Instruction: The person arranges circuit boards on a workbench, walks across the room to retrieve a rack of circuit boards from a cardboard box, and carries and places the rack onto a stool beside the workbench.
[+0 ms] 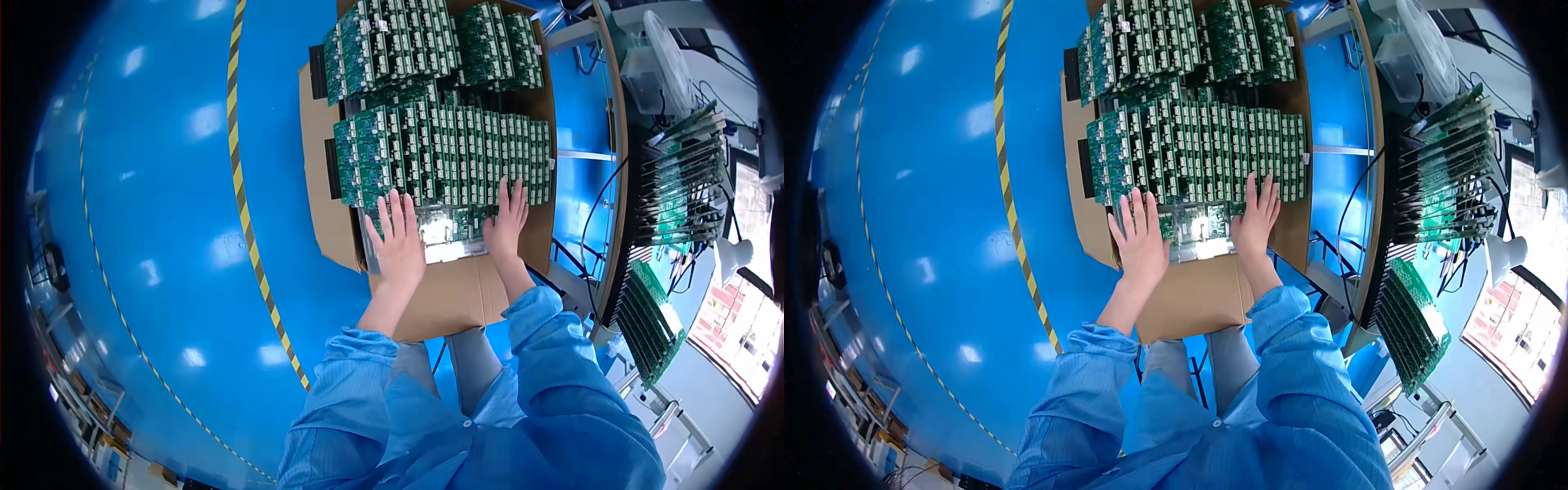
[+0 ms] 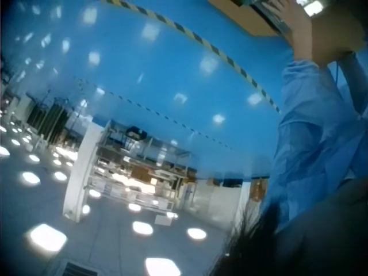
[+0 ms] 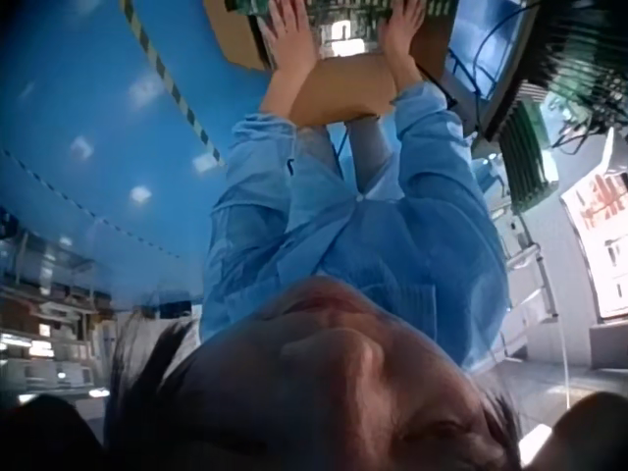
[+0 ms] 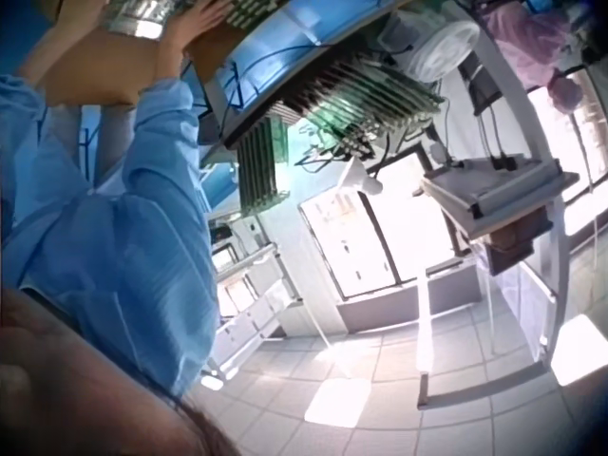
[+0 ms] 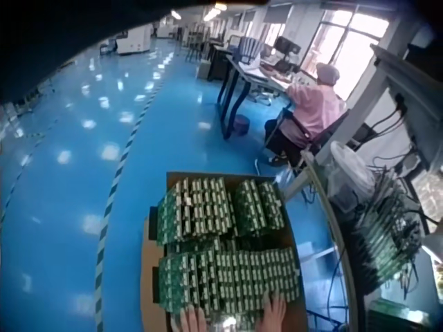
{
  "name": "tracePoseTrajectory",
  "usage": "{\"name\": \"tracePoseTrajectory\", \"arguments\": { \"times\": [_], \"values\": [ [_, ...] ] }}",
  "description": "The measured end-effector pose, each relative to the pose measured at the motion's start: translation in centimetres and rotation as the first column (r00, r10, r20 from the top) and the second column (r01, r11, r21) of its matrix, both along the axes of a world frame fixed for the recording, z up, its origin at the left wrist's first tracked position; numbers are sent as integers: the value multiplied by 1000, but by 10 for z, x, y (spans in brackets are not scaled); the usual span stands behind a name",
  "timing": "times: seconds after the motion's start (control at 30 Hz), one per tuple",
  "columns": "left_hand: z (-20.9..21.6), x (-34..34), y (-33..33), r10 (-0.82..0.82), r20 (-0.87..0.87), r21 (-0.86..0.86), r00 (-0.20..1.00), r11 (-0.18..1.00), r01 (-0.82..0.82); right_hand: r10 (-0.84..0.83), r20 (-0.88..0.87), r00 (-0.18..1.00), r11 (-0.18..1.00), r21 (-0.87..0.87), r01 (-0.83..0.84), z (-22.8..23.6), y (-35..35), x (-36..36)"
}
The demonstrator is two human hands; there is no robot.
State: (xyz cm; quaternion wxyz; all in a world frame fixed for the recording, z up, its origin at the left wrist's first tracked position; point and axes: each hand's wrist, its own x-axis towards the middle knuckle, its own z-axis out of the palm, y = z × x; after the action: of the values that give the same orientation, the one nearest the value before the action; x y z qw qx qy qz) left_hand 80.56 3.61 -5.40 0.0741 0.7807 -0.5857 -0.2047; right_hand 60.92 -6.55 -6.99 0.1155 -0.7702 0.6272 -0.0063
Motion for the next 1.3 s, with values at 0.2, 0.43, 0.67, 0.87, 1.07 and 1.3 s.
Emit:
{"name": "tracePoseTrajectory", "arguments": {
  "times": [0.2, 0.43, 0.67, 0.87, 1.07, 1.3],
  "values": [
    [0, -5, 1, 3, 11, 35, 1000, 999, -4, 8, 36, 999, 1000, -12, -8, -2, 3, -3],
    [-1, -9, 0, -31, 94, 36, 995, 999, 28, -15, 117, 993, 999, -41, 20, -6, 3, -8],
    [13, -9, -7, -141, 262, 136, 955, 985, 109, -13, 158, 987, 999, -46, 20, -5, 3, -16],
    [17, -1, -9, -207, 274, 168, 939, 972, 165, -75, 223, 972, 996, -28, 83, -3, 3, -13],
    [19, 14, -8, -260, 202, 144, 944, 962, 234, -115, 216, 970, 990, -53, 129, 0, 4, -7],
    [7, 48, -9, -387, 51, 103, 921, 919, 380, -266, 260, 928, 957, -45, 287, 12, 3, 41]
  ]
}}
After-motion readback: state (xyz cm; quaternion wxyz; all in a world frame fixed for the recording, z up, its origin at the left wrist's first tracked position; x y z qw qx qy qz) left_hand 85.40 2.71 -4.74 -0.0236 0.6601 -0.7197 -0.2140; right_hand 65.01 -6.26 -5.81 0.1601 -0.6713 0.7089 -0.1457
